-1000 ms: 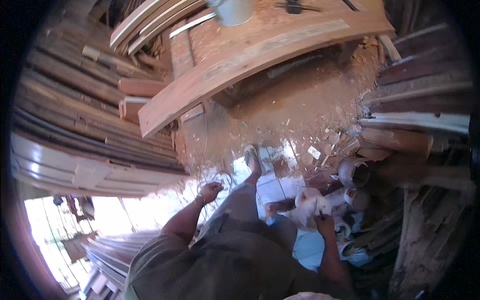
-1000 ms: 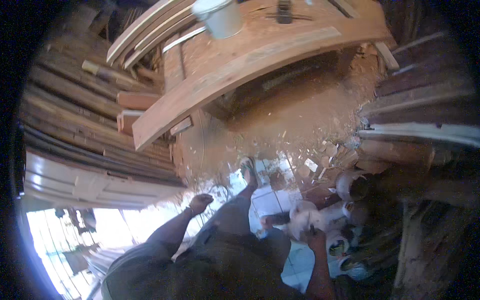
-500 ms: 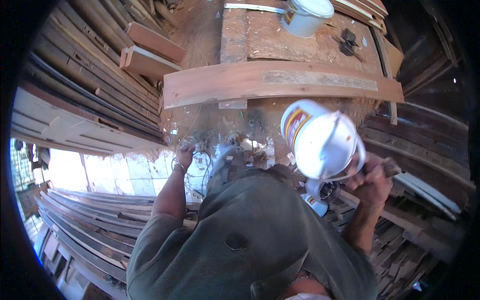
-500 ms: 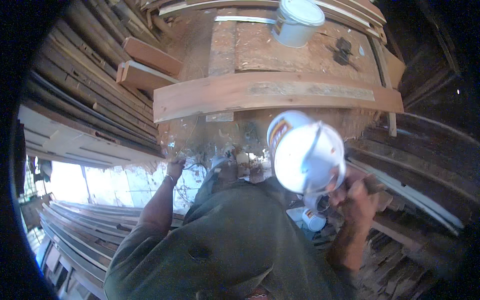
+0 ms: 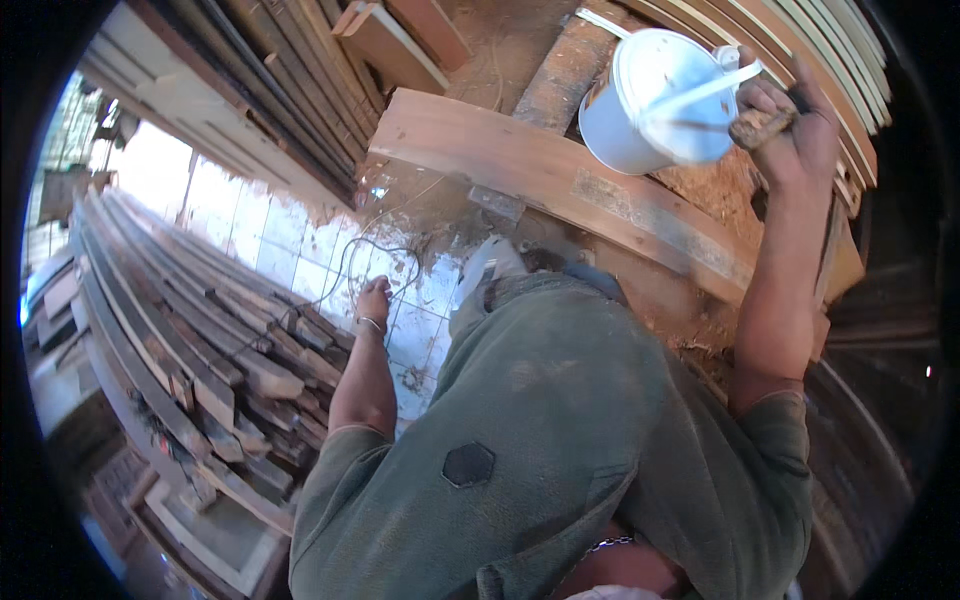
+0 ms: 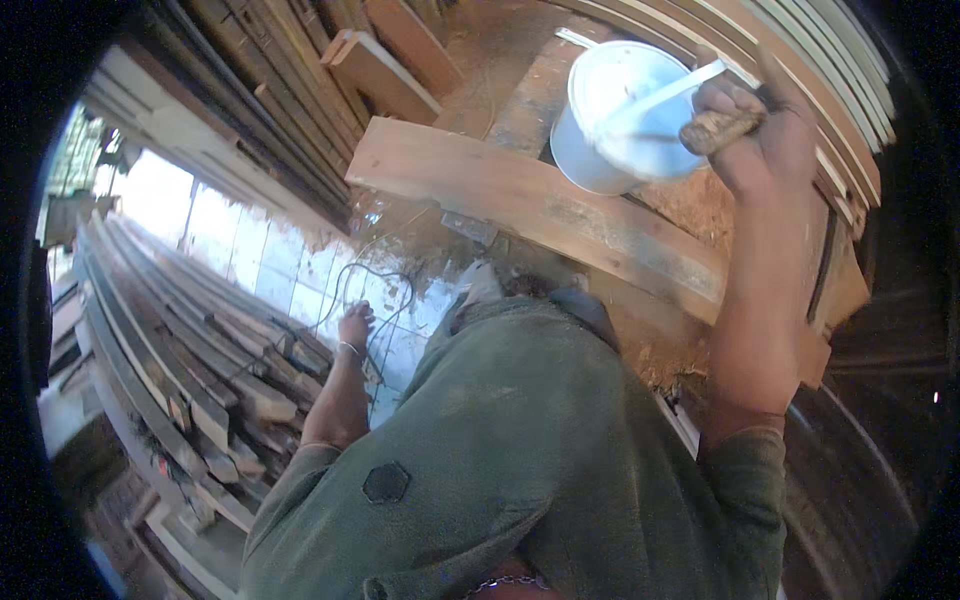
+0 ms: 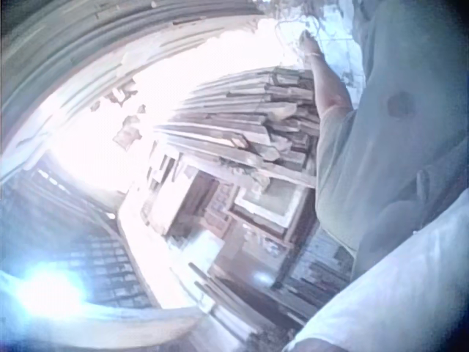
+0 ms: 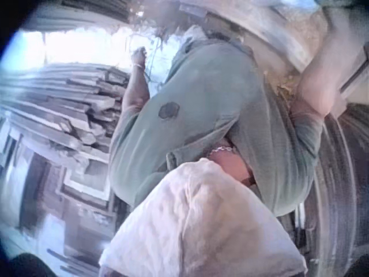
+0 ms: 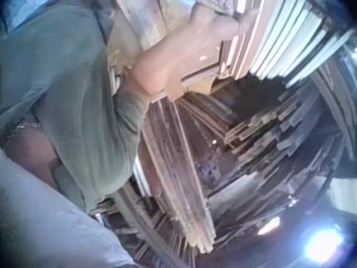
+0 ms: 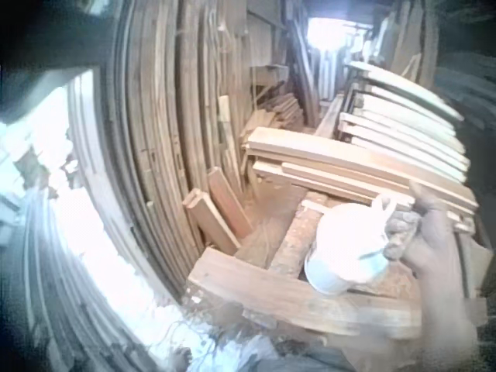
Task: The person shapes the edge of a curved wooden board using a hand plane, rubs the wood with a sanding block, and applies a liquid finish from a container onto the board with a cloth.
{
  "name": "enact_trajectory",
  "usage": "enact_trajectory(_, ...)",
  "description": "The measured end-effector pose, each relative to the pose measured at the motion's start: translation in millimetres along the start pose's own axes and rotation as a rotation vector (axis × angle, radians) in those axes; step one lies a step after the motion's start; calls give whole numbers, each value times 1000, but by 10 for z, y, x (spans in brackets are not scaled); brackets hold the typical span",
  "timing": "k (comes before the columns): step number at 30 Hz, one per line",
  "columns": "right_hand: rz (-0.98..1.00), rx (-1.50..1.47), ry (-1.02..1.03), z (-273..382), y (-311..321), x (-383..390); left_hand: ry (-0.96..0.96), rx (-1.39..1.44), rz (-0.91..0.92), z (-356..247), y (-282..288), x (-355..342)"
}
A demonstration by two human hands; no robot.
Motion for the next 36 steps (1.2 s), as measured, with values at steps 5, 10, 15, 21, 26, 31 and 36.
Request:
enact_trajectory(5,-126,-70,37,159,605,-497,147,75,-82,1267,-501,859)
enact_trajectory(10,86,-145,-120,91,555,-838,243,-80,-53,1622,-1339,1688)
enact_trajectory(15,50,-132,-127,-11,551,-1165,226,-66,-99,1551,-1514,1819)
enact_trajectory(21,96,-60,-183,-54,1175,-620,42,-18,-124,988,-1486,1513)
enact_trajectory(26,-371,149,-242,-492,2359,254,-95,154,-173,227,-1737,1384)
enact_trajectory(31,-615,212,187,90,2736,422,-340,64,-160,-720,-2009,1275)
enact_trajectory(36,-565,359,150,573,3137,9,-778,-317,-278,-2249,-2574,1376)
Point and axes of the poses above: each hand's wrist, its own x-axis away from the middle knuckle, its own y-axis out of the back of the hand, z = x × y, the point moved 8 cm from there along -x, towards the middle knuckle, and after that the axes turned 15 degrees about z, right-handed, at the moved point
